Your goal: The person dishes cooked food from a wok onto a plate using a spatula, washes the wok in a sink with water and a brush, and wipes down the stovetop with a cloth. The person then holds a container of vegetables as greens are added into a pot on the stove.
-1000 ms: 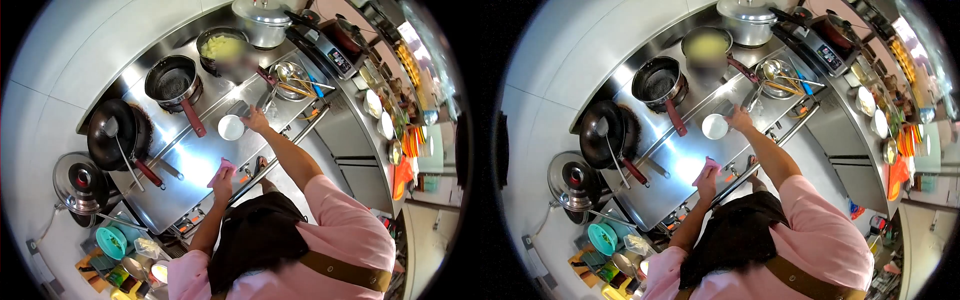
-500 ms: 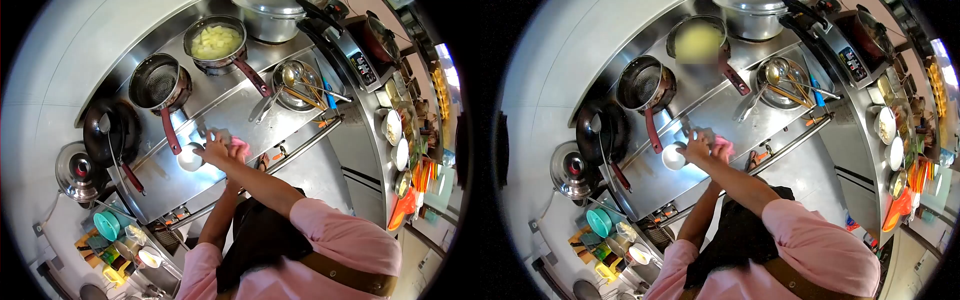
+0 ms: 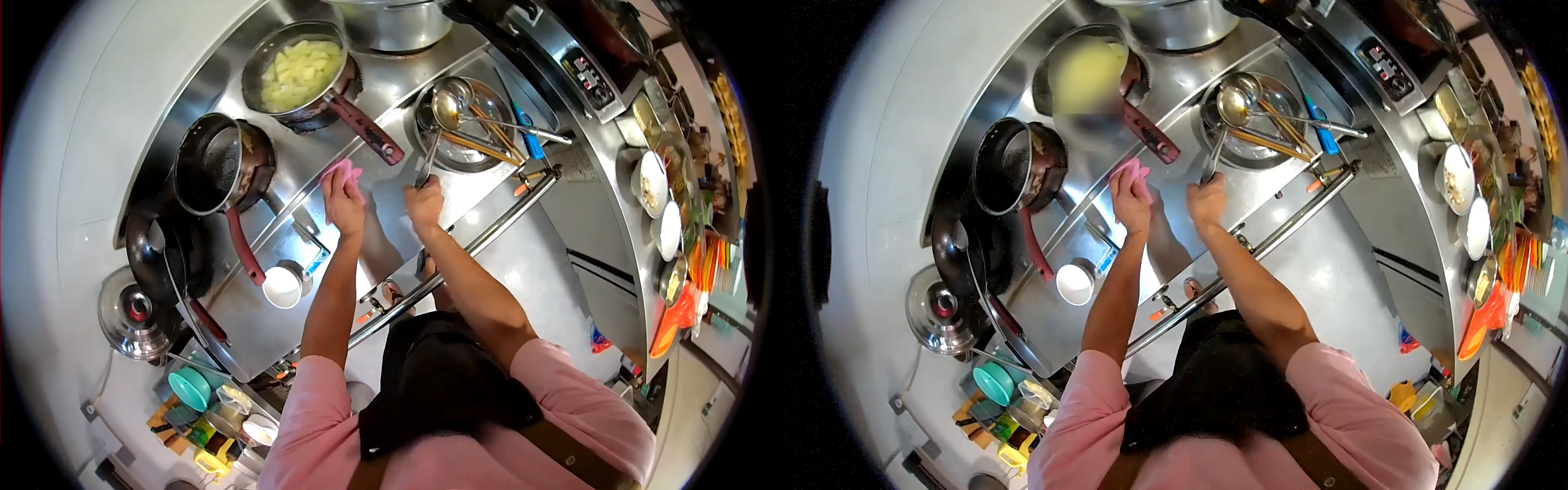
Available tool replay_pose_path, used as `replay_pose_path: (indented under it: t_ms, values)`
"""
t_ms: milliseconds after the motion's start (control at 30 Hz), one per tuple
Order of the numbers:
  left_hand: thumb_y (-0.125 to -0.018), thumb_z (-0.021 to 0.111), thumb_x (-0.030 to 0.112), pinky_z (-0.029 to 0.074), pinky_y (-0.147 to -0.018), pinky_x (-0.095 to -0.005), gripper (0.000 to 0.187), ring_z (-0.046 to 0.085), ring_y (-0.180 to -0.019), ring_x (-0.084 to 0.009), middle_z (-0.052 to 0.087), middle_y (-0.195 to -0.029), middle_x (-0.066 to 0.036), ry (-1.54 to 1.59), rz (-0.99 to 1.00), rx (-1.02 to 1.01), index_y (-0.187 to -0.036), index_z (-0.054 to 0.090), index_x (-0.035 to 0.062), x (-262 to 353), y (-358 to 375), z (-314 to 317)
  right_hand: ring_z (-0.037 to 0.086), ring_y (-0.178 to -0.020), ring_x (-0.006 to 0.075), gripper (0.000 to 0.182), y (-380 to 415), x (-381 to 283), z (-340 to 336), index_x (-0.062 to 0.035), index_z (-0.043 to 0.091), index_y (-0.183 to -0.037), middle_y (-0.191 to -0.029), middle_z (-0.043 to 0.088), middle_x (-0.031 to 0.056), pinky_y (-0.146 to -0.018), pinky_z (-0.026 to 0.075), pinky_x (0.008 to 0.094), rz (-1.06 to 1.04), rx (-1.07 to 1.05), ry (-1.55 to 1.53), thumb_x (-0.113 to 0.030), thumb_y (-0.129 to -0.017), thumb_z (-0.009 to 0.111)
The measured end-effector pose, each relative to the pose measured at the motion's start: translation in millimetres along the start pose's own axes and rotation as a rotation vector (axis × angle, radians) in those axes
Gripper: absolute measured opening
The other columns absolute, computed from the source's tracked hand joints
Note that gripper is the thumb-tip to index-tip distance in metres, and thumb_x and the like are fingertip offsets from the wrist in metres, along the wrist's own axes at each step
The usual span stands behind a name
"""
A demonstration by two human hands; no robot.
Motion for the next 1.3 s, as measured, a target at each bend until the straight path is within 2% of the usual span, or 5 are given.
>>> replay_pose_path:
  t_ms: [200,667,1033,1233,1300]
  values:
    - [-0.097,0.056,0.022,0.051,-0.089,-0.0411,0.028,0.067,-0.102,-0.0298,0.067,-0.117,-0.009,0.254,0.049,-0.487,-0.118,0.069,0.0086,33,-48,107,0.058,-0.051,0.0154,0.029,-14,-23,-103,0.0040,0.058,-0.099,-0.066,0.060,0.0087,-0.043,0.046,0.0300,-0.186,-0.240,-0.020,-0.021,-0.084,0.061]
    - [-0.086,0.063,0.002,0.053,-0.089,-0.0382,0.032,0.064,-0.104,-0.0277,0.065,-0.115,-0.003,0.424,0.266,-0.655,-0.113,0.073,0.0172,169,104,104,0.062,-0.052,0.0200,0.036,-38,-25,-153,0.0060,0.062,-0.107,-0.067,0.065,0.0130,-0.044,0.049,0.0332,-0.163,-0.397,0.098,-0.019,-0.081,0.063]
    - [-0.084,0.061,-0.001,0.050,-0.097,-0.0370,0.034,0.061,-0.112,-0.0273,0.063,-0.120,-0.004,0.309,0.334,-0.809,-0.110,0.073,0.0188,76,165,-38,0.065,-0.053,0.0229,0.021,-16,-24,-126,0.0046,0.059,-0.089,-0.067,0.064,0.0141,-0.043,0.048,0.0354,-0.214,-0.352,0.042,-0.014,-0.081,0.062]
    - [-0.102,0.055,0.014,0.048,-0.086,-0.0300,0.020,0.061,-0.096,-0.0167,0.064,-0.104,-0.005,0.703,-0.759,-0.271,-0.114,0.063,0.0007,-12,118,-78,0.060,-0.049,0.0194,0.016,-2,-39,-125,0.0060,0.056,-0.091,-0.067,0.060,0.0120,-0.039,0.046,0.0350,-0.110,-0.406,-0.009,-0.006,-0.083,0.063]
    - [-0.101,0.054,0.014,0.048,-0.088,-0.0375,0.022,0.059,-0.098,-0.0243,0.061,-0.107,-0.012,0.495,-0.316,0.160,-0.115,0.062,-0.0006,2,42,-115,0.059,-0.049,0.0179,0.016,-6,-38,-121,0.0057,0.056,-0.091,-0.068,0.060,0.0114,-0.038,0.046,0.0337,-0.107,-0.431,-0.005,-0.007,-0.084,0.063]
Point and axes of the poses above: each hand's wrist, its own y-axis away from the middle knuckle, its own z-axis out of the palm, x = y × z, the point moved 9 cm from there along -y, towards the middle knuckle
